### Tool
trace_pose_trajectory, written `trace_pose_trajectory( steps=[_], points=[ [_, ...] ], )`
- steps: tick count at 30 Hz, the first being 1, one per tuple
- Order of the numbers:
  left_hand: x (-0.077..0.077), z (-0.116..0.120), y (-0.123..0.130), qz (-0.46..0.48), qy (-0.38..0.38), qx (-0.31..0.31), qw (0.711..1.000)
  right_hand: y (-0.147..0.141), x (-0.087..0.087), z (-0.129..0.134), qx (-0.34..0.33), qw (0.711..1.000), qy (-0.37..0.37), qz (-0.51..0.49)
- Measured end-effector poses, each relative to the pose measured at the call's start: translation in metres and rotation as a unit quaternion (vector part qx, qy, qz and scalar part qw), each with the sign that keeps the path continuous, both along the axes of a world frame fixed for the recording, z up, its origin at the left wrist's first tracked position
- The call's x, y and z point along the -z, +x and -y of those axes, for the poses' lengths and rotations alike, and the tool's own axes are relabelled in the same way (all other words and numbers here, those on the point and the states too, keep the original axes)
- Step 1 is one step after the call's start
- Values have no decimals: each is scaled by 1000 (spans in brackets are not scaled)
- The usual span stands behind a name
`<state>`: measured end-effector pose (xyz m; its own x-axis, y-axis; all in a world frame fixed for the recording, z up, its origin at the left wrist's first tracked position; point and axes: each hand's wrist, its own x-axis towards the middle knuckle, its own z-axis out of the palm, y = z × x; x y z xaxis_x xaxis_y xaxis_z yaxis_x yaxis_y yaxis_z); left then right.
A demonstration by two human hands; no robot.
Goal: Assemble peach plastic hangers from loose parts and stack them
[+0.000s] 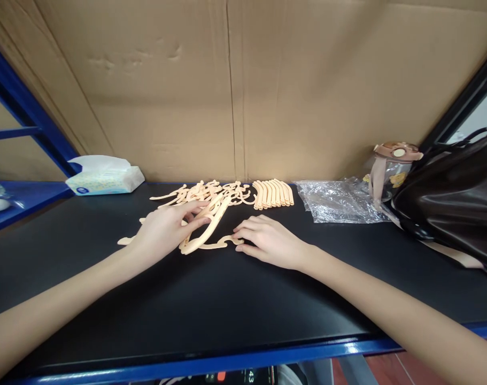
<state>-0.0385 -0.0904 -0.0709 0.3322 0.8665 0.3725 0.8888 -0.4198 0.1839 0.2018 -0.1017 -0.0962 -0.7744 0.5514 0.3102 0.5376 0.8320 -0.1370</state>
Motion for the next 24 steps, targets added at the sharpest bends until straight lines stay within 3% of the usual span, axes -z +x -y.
trace_pose_trajectory(
  steps=[5,12,20,24],
  points=[
    [3,3,2,1,-6,50,999,5,0,-9,28,999,34,-6],
    [4,3,3,-74,4,184,980,13,0,-19,71,996,53,13],
    [9,1,2,-80,-10,215,973,7,-2,-10,224,972,75,19],
    [10,2,3,-48,-20,212,976,5,-3,-9,243,967,69,35]
  ],
)
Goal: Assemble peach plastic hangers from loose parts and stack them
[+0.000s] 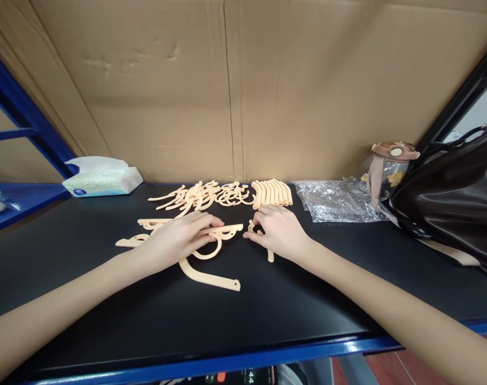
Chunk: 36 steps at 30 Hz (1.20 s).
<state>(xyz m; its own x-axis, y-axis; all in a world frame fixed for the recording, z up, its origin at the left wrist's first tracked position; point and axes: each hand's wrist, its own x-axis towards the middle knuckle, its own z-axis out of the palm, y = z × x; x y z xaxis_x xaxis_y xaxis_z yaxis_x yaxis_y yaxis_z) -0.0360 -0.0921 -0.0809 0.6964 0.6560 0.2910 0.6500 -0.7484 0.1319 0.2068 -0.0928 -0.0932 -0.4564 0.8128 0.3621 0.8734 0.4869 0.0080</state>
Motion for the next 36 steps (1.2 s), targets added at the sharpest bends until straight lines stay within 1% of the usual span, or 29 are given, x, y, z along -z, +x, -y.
trace_pose_trajectory(
  steps=[3,6,10,16,19,23,26,28,30,32,34,36],
  points=[
    [-2,2,2,-10,-13,12,1000,1,1,-1,-20,1000,-16,-10],
    [-3,2,3,-29,-3,15,999,2,3,-3,-37,999,-13,-26],
    [-1,0,2,-40,17,7,999,3,5,-4,-28,997,-9,-65],
    [1,-1,0,-38,17,21,999,2,6,-2,-34,990,-24,-137],
    [1,-1,0,-60,47,18,997,0,5,1,-24,987,-18,-156],
    [0,-1,1,-102,85,1,991,-1,2,4,13,990,-21,-140],
    [-3,2,2,-87,97,-9,991,-1,1,3,23,990,-48,-129],
    [-6,6,3,-51,71,19,996,0,1,1,11,989,-64,-136],
    [-9,12,5,-21,3,74,997,1,2,0,-5,987,-67,-146],
    [-10,17,7,-13,-70,119,990,1,2,0,-20,986,-65,-154],
    [-11,21,8,-16,-112,138,984,1,3,0,-36,984,-67,-159],
    [-10,21,8,-24,-133,139,981,0,4,1,-50,984,-68,-158]
  ],
)
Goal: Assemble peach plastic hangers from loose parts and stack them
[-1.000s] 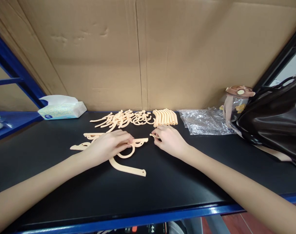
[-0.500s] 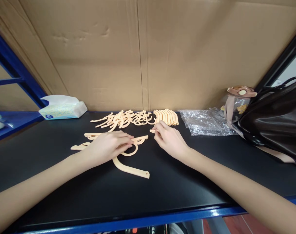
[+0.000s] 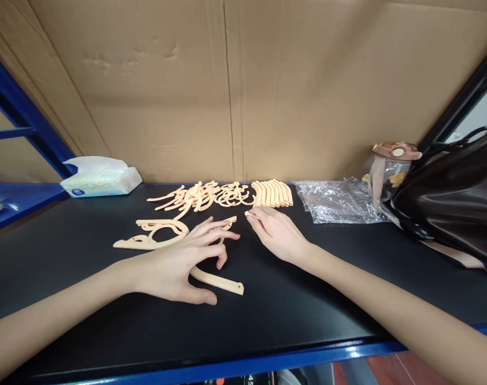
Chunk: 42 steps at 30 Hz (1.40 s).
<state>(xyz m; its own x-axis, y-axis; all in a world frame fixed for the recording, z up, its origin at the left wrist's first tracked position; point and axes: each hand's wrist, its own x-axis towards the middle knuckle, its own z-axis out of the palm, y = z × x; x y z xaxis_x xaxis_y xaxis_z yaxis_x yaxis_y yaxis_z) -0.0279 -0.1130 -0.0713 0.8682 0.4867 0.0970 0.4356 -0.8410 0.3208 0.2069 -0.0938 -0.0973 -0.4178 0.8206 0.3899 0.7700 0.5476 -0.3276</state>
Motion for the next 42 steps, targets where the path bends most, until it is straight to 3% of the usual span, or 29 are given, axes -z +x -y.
trace_pose_trajectory(
  steps=[6,14,22,42],
  points=[
    [6,-9,-2,14,-33,-23,999,-3,-1,4,-9,999,-12,34],
    [14,-10,2,112,-49,-113,986,-2,0,2,-27,999,-40,21],
    [17,-10,4,129,-34,-118,984,-3,0,6,-69,994,-79,-35],
    [15,-7,5,104,-17,-109,988,-2,0,5,-57,994,-87,36]
  ],
)
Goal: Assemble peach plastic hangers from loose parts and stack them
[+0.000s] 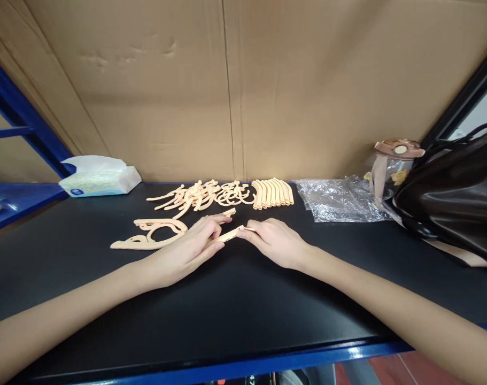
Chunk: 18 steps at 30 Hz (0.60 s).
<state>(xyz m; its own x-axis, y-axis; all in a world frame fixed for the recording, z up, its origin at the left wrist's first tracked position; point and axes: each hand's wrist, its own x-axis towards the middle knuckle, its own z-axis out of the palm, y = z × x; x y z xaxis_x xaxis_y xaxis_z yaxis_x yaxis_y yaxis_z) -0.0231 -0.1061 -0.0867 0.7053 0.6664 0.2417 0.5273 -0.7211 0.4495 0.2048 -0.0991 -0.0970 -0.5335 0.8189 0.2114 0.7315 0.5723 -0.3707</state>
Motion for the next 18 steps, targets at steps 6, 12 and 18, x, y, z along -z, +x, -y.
trace_pose_trajectory(
  steps=[6,12,18],
  points=[
    [2,-1,0,-48,55,30,997,0,-3,2,29,996,43,77],
    [2,-2,-1,-60,65,38,995,0,-3,4,32,987,87,130],
    [2,-3,0,-62,55,43,996,2,-2,2,-10,959,204,198]
  ],
)
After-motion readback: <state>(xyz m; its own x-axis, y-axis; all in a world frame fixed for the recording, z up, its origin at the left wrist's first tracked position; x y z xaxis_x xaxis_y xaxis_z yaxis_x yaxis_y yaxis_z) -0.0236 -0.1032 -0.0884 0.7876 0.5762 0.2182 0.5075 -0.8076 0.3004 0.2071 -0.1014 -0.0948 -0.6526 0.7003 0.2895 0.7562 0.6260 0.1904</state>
